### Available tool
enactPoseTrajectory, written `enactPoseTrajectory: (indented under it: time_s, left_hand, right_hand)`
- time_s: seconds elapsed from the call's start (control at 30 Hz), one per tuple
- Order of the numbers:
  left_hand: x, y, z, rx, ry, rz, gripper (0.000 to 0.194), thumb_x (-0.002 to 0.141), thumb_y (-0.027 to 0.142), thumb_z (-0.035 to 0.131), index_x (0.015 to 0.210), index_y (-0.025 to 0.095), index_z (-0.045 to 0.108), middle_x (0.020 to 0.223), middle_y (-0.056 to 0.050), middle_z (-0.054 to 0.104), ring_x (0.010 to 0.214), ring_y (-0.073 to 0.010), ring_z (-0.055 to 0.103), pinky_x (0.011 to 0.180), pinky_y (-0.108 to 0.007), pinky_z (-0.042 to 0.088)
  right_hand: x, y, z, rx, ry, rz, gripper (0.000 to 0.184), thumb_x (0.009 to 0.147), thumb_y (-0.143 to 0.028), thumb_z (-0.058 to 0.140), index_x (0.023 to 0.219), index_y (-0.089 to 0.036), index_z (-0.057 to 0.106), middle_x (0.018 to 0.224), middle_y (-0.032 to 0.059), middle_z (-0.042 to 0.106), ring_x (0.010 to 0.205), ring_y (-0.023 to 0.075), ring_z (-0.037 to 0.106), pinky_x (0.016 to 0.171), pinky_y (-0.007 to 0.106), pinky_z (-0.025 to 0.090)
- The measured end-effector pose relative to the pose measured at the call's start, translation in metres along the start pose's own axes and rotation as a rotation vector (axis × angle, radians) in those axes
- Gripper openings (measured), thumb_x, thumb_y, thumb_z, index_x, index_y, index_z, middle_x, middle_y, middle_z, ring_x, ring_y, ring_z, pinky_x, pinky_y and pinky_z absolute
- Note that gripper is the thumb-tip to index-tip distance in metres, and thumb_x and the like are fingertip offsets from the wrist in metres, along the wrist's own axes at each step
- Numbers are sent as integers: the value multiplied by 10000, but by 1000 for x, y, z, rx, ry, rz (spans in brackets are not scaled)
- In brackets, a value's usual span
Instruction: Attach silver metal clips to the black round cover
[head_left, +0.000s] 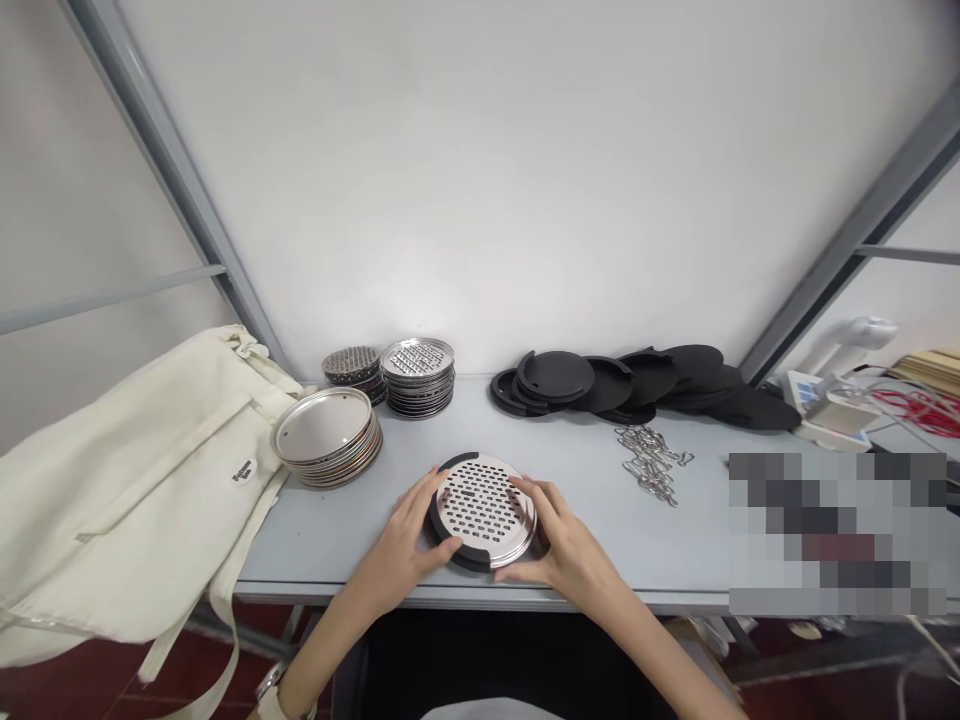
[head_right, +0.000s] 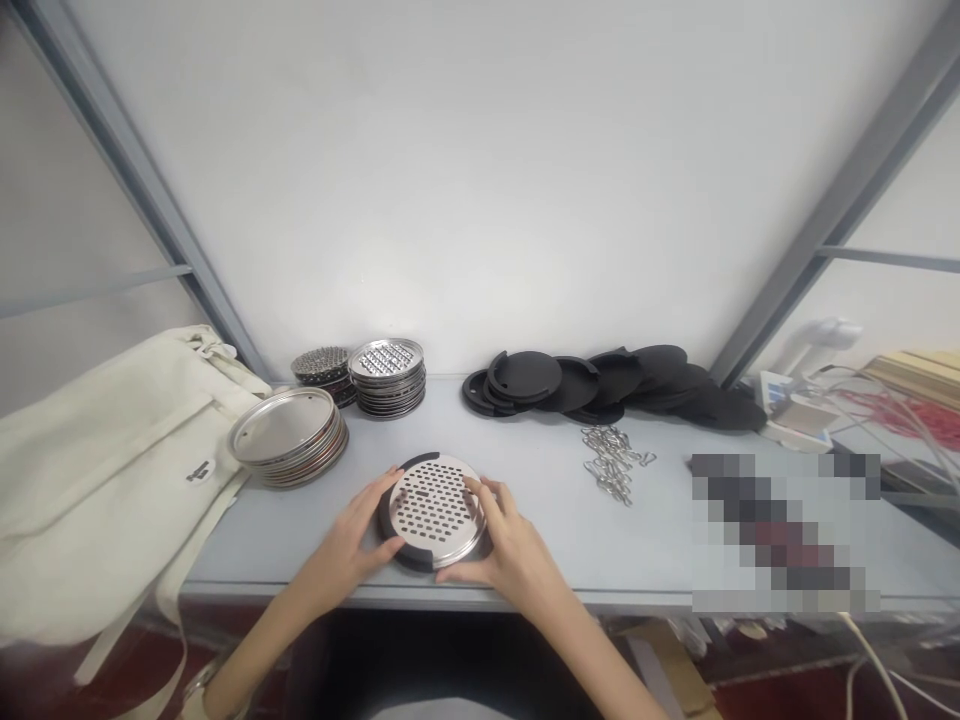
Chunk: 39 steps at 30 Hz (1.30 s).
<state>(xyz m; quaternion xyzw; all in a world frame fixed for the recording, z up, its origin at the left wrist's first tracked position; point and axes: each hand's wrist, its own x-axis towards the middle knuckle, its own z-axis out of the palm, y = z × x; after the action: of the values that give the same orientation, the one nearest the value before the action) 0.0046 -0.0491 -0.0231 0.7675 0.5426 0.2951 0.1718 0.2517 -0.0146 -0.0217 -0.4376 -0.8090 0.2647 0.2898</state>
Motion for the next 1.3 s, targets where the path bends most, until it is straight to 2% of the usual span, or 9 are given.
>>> enactPoseTrajectory:
  time_s: [0.13,0.33,0.57,0.73,0.87,1.03,1.13,1.23,1.3]
  left_hand:
    - [-2,5,-2,43,39,82,844,735,457,673,1422,234,235,1485,-124,268,1354,-299,277,1104,-464,293]
    - [-1,-2,0,17,156,74,468,850,267,559,1296,299,420,1409,-52,414,1295,-226,390,1080,-429,340]
    - [-4,-5,-1,-36,217,73,326,889,240,479,1205,299,532,1341,-40,504,1213,-206,491,1077,-428,343]
    - [0,-7,-3,-231,356,-110,253,834,338,560,1041,209,626,1085,-54,661,1034,-232,606,939,-358,469]
    - [5,-11,-4,-460,467,-307,490,793,480,582,1139,132,570,1067,-106,665,1000,-252,626,860,-331,507]
    - [9,-9,-7,-541,411,-417,519,763,555,589,1045,120,589,1005,-96,673,936,-229,634,773,-270,510]
    - [15,-8,-11,-494,368,-446,480,780,581,547,925,126,603,843,-61,675,764,-188,637,652,-237,493]
    - [25,-11,-15,-409,214,-493,485,801,618,479,789,142,577,607,3,594,446,-124,515,457,-231,403]
    - [32,-14,-17,-361,117,-471,488,801,627,467,744,152,562,575,16,570,422,-121,511,471,-238,398]
  right_hand:
    - [-2,-1,-5,99,78,28,791,637,-609,698,1282,-248,418,1165,110,540,1054,293,559,877,385,482]
    - [-4,5,-6,122,116,12,720,659,-586,692,1231,-208,476,999,92,608,875,261,592,731,344,492]
    - [-6,5,-6,113,80,-13,665,729,-549,649,1265,-220,432,939,65,606,786,217,583,697,315,480]
    - [-6,13,-19,99,148,-57,510,870,-488,475,1300,-229,384,1022,73,571,890,211,566,819,338,454]
    - [-2,27,-39,70,316,51,363,957,-414,262,1201,-231,459,1055,71,584,893,194,578,850,354,432]
    - [1,71,-81,-73,532,206,277,887,-434,425,973,-217,573,1021,74,629,881,216,596,790,340,450]
    - [1,111,-111,-144,562,289,261,836,-384,448,915,-188,601,944,94,652,845,222,614,776,338,465]
    - [5,145,-134,-336,567,444,250,779,-303,461,868,-162,647,872,114,655,777,228,621,762,352,456]
    - [13,160,-143,-394,526,499,252,765,-260,456,870,-153,658,901,124,665,786,225,631,754,339,450]
